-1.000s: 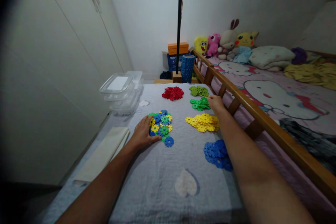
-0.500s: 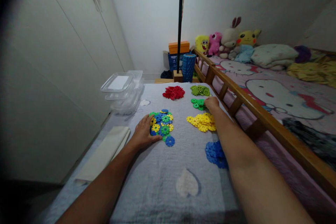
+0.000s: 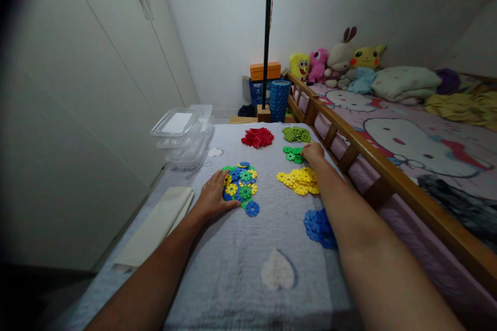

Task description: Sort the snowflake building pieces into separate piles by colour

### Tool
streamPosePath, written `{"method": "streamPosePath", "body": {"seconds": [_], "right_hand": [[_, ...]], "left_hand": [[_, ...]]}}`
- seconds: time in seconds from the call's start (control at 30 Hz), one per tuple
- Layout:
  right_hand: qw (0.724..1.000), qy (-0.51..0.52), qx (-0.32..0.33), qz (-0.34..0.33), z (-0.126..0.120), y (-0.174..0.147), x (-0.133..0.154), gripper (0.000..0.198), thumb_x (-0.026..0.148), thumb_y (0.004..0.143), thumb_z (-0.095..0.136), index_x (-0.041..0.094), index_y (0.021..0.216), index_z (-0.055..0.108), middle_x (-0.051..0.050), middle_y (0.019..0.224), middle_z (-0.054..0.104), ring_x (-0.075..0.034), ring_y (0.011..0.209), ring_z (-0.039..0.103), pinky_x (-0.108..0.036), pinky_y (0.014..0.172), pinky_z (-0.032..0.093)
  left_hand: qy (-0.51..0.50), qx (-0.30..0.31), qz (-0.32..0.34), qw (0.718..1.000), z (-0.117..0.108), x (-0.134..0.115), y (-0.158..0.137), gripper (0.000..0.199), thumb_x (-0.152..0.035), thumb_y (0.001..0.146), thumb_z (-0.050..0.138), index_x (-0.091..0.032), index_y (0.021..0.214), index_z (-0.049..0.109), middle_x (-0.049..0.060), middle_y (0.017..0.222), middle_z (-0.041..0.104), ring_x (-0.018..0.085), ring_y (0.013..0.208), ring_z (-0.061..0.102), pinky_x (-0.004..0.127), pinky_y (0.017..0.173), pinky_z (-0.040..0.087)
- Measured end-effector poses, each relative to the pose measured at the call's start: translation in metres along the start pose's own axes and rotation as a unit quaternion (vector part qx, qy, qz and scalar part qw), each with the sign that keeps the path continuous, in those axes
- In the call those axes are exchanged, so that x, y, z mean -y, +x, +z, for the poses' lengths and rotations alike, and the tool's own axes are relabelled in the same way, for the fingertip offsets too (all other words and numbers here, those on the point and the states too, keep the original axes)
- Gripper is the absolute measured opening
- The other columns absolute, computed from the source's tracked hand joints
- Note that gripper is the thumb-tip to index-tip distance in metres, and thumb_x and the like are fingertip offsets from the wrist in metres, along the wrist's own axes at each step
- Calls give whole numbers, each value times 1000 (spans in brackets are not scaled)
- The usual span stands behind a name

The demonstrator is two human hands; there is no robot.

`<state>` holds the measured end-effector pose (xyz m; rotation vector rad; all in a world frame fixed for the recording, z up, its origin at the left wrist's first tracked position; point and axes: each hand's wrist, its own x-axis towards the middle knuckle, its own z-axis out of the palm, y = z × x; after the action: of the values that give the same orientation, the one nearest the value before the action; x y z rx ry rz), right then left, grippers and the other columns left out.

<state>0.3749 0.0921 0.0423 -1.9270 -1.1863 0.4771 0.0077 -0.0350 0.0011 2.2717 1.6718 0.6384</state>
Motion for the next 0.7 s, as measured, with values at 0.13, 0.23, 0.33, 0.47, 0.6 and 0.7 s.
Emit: {"method": "streamPosePath", "body": {"seconds": [0.13,0.23,0.33,0.47,0.6,0.7], "right_hand": [[1000,2,-8,22,-8,-12,4,5,12,63,64,15,67,65,0,52,58,-16,55,57,-25,54,43],[999,50,-13,0,-9,-32,9,9,17,65,63,15,73,67,-1,60,63,-15,56,58,-25,55,43],[991,123,11,-48,-1,-62,17,13,22,68,60,16,76,67,-2,68,67,-14,59,59,-25,57,45],[979,119,98,-135,25,-107,30,14,26,72,58,17,78,68,-3,75,70,-16,67,62,-27,66,48],[962,29,163,-215,57,-143,40,20,23,79,55,18,87,72,-5,87,73,-19,83,65,-31,80,48],[946,-30,183,-266,76,-154,46,29,20,83,52,18,105,72,-9,112,73,-22,107,62,-35,100,42]], "left_hand": [[-7,-2,5,1000,0,0,0,108,-51,59,85,-23,149,33,17,153,40,39,142,38,55,115,34],[-12,1,11,1000,0,0,0,108,-50,59,86,-21,149,34,18,151,43,39,141,40,56,115,34],[-18,7,17,1000,0,-1,0,106,-50,60,86,-20,148,34,19,150,44,39,141,40,56,114,34],[-29,5,29,999,-2,-3,0,103,-46,61,86,-20,147,36,18,149,46,38,140,42,54,114,34],[-47,3,38,998,-2,0,0,100,-45,62,85,-21,146,36,17,148,48,37,140,42,55,114,34],[-73,-5,52,996,0,5,1,98,-45,64,84,-21,146,37,17,147,48,35,138,44,53,114,35]]}}
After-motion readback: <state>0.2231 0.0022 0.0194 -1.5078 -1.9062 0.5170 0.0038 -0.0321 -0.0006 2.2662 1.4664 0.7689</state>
